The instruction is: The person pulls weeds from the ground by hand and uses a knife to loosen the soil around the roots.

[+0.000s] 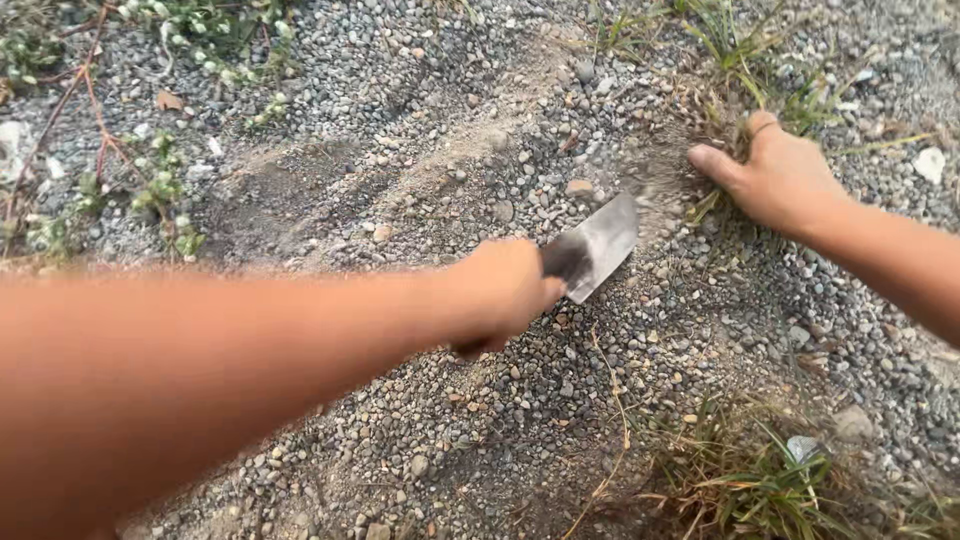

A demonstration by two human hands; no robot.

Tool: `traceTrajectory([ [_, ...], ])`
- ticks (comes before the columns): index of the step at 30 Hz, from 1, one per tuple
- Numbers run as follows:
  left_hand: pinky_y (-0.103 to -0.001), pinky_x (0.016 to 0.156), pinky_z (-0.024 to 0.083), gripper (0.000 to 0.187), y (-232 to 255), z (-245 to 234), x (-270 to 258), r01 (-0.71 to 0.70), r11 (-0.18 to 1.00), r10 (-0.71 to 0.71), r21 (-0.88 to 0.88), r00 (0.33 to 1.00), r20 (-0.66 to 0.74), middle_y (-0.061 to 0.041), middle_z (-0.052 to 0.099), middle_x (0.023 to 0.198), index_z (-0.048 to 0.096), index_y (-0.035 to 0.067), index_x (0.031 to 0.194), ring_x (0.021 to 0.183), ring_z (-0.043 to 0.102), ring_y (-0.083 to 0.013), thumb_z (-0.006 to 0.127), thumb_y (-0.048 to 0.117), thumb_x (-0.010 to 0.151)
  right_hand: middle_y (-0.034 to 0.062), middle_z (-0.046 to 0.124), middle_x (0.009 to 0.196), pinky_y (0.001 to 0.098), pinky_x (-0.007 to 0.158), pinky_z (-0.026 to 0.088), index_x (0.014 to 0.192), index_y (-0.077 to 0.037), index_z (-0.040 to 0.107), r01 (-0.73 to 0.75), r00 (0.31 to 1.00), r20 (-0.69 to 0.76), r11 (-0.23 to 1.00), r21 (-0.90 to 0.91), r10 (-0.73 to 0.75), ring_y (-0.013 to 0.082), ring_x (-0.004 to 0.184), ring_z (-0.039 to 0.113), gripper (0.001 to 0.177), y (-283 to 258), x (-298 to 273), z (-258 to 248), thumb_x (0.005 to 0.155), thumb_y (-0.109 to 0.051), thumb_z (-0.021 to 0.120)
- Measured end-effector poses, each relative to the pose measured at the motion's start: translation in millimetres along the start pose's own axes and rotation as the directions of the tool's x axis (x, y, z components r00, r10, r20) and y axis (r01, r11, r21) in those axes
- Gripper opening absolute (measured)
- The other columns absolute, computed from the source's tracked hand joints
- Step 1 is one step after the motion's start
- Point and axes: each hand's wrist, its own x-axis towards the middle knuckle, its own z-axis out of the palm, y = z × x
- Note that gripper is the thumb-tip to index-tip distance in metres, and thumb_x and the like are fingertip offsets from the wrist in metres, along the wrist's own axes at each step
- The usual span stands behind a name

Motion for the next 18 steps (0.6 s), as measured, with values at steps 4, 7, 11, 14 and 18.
traceTrajectory([
  [4, -0.046, 0.079, 0.059, 0.044, -52, 43, 19, -0.135, 0.989, 0.122, -0.055, 0.972, -0.199, -0.020, 0.075, 0.089, 0.071, 0.002, 0.111, 0.082, 0.076, -0.0327, 0.064, 0.042, 0.096, 0.0295, 0.069, 0.099, 0.0560, 0.085, 0.052, 0.107, 0.001, 0.066, 0.251, 0.959, -0.089, 0.951, -0.180, -0.270, 0.0477, 0.094, 0.067, 0.050, 7, 12, -1, 0.107, -0.048, 0.056],
  [7, -0.051, 0.082, 0.057, 0.042, -65, 70, 17, -0.198, 0.971, 0.148, -0.130, 0.935, -0.322, -0.023, 0.074, 0.092, 0.064, 0.005, 0.114, 0.089, 0.074, -0.0405, 0.064, 0.042, 0.094, 0.0284, 0.068, 0.095, 0.0560, 0.082, 0.053, 0.101, 0.003, 0.068, 0.220, 0.972, -0.050, 0.960, -0.172, -0.231, 0.0458, 0.091, 0.066, 0.052, -4, 17, -12, 0.112, -0.046, 0.052],
  [11, -0.056, 0.084, 0.054, 0.044, -61, 82, 11, -0.101, 0.991, 0.062, -0.086, 0.925, -0.374, -0.024, 0.072, 0.096, 0.058, 0.007, 0.116, 0.092, 0.069, -0.0447, 0.063, 0.046, 0.096, 0.0289, 0.068, 0.091, 0.0546, 0.080, 0.053, 0.103, 0.004, 0.067, 0.246, 0.957, -0.108, 0.948, -0.205, -0.271, 0.0458, 0.085, 0.066, 0.048, -6, 5, -26, 0.112, -0.041, 0.054],
  [14, -0.056, 0.084, 0.054, 0.042, -57, 75, -6, -0.055, 0.996, 0.027, -0.065, 0.929, -0.369, -0.023, 0.072, 0.096, 0.056, 0.008, 0.117, 0.092, 0.070, -0.0443, 0.061, 0.045, 0.098, 0.0262, 0.070, 0.087, 0.0536, 0.078, 0.052, 0.103, -0.001, 0.072, 0.214, 0.969, -0.080, 0.953, -0.215, -0.236, 0.0416, 0.082, 0.067, 0.044, -22, -19, -38, 0.110, -0.041, 0.054],
  [18, -0.052, 0.081, 0.059, 0.039, -57, 36, -27, -0.039, 0.993, 0.073, 0.112, 0.947, -0.314, -0.018, 0.073, 0.098, 0.058, 0.012, 0.120, 0.089, 0.074, -0.0376, 0.063, 0.041, 0.095, 0.0214, 0.070, 0.088, 0.0502, 0.071, 0.056, 0.115, -0.007, 0.069, 0.171, 0.982, -0.037, 0.961, -0.216, -0.183, 0.0365, 0.073, 0.070, 0.039, -37, -63, -52, 0.106, -0.042, 0.051],
])
